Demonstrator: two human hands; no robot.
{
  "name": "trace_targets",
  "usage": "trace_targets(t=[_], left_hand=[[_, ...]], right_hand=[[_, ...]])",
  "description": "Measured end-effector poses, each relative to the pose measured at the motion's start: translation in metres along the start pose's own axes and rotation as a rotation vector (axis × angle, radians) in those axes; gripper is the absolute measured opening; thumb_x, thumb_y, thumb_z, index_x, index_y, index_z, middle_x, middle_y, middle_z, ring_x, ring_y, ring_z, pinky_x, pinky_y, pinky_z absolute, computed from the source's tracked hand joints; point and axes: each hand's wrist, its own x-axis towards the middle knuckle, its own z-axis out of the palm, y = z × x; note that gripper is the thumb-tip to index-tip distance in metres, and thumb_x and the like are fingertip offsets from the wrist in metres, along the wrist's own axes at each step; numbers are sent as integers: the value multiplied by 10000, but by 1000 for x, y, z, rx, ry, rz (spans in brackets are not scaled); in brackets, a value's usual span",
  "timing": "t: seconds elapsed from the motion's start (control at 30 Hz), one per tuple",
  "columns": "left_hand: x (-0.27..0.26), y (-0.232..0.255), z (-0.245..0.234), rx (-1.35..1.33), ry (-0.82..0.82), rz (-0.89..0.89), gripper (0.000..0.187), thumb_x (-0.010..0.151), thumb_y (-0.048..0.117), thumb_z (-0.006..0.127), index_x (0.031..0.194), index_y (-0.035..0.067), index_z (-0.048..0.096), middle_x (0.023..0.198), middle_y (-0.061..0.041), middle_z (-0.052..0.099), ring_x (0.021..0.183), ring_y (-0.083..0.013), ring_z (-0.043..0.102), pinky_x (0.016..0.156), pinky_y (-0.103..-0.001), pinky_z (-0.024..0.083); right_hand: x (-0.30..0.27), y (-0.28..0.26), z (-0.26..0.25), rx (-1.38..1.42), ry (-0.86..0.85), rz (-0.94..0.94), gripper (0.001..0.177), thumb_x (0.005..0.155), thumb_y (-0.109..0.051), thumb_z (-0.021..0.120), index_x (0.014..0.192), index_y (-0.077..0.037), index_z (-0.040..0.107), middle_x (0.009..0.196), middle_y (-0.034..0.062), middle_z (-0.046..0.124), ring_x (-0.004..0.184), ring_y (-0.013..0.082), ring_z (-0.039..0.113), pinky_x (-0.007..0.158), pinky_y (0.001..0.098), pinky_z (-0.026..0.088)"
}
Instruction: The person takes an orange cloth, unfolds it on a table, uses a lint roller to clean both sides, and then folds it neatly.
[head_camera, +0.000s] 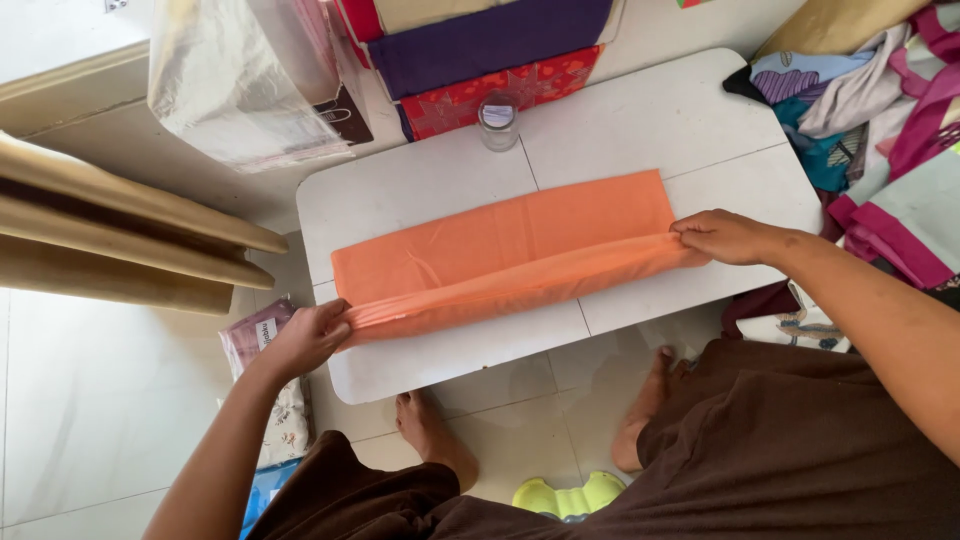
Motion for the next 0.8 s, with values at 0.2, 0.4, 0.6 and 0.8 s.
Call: trace_targets(t=[0.2,0.4,0.6,0.8], left_hand=[[25,1,4,-168,210,47,231,992,140,493,1032,12,681,812,-121,743,585,-197,585,568,-330,463],[40,2,4,-244,338,38,263,1034,184,465,1123,9,641,846,-146,752,625,-255,648,609,-388,506],[59,-7,10,-181,506,148,292,1078,270,483,1087,22,636,836,-153,727,637,-305,638,627,-426,497],[73,-9,4,-176,532,149,333,1094,287,454,1076,5,629,786,-174,704,623,-323,624,615,-437,487]], right_hand=[[7,-33,-11,134,74,-45,621,948,-646,483,743,-62,536,693,74,514,654,215,451,648,357,370],[29,-37,-20,-1,116,-2,308,901,-317,755,1008,-29,751,812,105,724,717,209,608,709,313,472],[46,-32,-31,112,184,122,524,864,-336,798,1254,10,744,734,136,625,618,217,484,581,323,355],[61,-37,-38,403,190,97,349,960,-169,722,1242,37,723,969,176,711,858,243,625,800,336,487]])
